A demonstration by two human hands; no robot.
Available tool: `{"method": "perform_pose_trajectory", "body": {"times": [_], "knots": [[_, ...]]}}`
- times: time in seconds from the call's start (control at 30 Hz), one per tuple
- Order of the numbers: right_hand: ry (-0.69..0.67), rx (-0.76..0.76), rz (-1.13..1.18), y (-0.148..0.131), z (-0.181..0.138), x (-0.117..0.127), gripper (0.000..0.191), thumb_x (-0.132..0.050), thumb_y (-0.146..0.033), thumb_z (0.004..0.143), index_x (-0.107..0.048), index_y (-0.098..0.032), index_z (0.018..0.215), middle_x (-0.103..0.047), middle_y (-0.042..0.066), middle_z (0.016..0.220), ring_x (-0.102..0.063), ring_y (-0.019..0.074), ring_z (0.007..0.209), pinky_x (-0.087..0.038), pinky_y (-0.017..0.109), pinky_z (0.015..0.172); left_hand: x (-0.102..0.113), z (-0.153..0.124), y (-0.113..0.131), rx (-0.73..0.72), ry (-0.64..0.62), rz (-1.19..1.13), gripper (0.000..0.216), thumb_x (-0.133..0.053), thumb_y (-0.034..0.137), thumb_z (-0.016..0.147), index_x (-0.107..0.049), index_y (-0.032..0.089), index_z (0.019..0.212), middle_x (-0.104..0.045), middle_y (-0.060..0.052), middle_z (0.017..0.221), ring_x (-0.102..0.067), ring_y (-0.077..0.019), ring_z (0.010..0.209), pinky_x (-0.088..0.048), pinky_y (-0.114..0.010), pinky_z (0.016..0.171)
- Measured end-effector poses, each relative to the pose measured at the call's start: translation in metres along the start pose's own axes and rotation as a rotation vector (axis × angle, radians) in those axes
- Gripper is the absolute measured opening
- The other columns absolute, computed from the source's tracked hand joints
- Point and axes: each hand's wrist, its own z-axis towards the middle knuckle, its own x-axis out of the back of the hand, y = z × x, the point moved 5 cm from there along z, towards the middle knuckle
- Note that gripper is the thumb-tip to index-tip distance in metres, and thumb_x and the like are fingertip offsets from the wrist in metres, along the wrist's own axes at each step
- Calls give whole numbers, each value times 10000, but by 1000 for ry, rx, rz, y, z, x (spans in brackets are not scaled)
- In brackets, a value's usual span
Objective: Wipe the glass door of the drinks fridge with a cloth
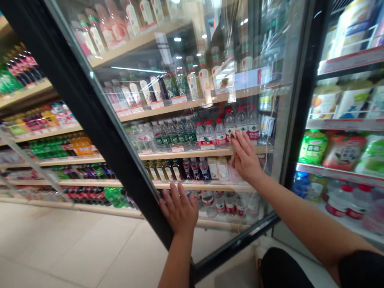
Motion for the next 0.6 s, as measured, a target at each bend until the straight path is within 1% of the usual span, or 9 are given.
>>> {"method": "perform_pose_trajectory", "body": {"times": [0.07,0.13,0.2,0.27,0.37,0.4,0.47,0.53,0.6], "knots": [[-13,31,-4,0,-20,-2,682,-450,-89,932,-247,-280,1553,-403,87,1561,-261,259,1499,-361,541,1178,-1,0,0,1,1,-7,773,-608,288,900,-210,141,1546,-364,-212,1539,-154,-344,1498,-191,-571,1193],[-77,101,-4,-1,-39,-6,671,-458,-87,926,-275,-269,1545,-489,96,1502,-303,259,1483,-393,526,1160,-1,-1,-1,0,8,-6,775,-613,288,895,-216,145,1545,-347,-209,1549,-164,-349,1495,-190,-573,1193],[-99,124,1,6,-42,-6,660,-453,-87,927,-292,-274,1539,-523,93,1474,-329,253,1472,-401,515,1158,-2,-2,-2,-6,11,7,779,-621,291,890,-223,136,1541,-336,-212,1553,-167,-353,1494,-192,-576,1193],[-39,52,9,22,-28,0,646,-434,-95,939,-293,-288,1539,-472,85,1516,-305,254,1483,-373,531,1176,-2,-2,-1,-13,16,31,779,-624,296,887,-232,122,1537,-333,-218,1552,-168,-354,1494,-199,-579,1191],[112,-146,20,45,-13,7,603,-372,-135,972,-275,-301,1543,-338,63,1597,-257,258,1502,-304,578,1203,-2,-2,0,-18,22,53,771,-624,299,885,-248,107,1530,-330,-221,1551,-168,-351,1494,-203,-574,1193],[148,-210,18,48,-17,8,592,-350,-144,980,-267,-298,1546,-307,61,1610,-251,258,1504,-287,589,1206,-2,-2,0,-20,24,53,769,-624,298,885,-251,106,1529,-329,-219,1552,-168,-349,1495,-204,-572,1194],[177,-301,9,48,-37,4,590,-328,-148,986,-244,-287,1553,-272,69,1622,-243,259,1506,-274,603,1205,-1,-1,1,-25,28,45,771,-624,296,884,-248,107,1530,-320,-214,1557,-163,-345,1496,-199,-569,1197],[144,-332,4,44,-60,-1,602,-334,-142,982,-226,-283,1558,-257,80,1626,-226,259,1511,-275,609,1199,-1,1,1,-27,28,32,772,-624,291,884,-244,109,1532,-309,-208,1563,-154,-342,1499,-189,-564,1202],[116,-336,10,46,-70,-3,598,-341,-146,979,-242,-283,1553,-268,85,1621,-226,254,1511,-275,606,1198,0,2,1,-28,26,20,765,-621,284,887,-247,105,1530,-301,-204,1567,-149,-338,1500,-173,-552,1210]]}}
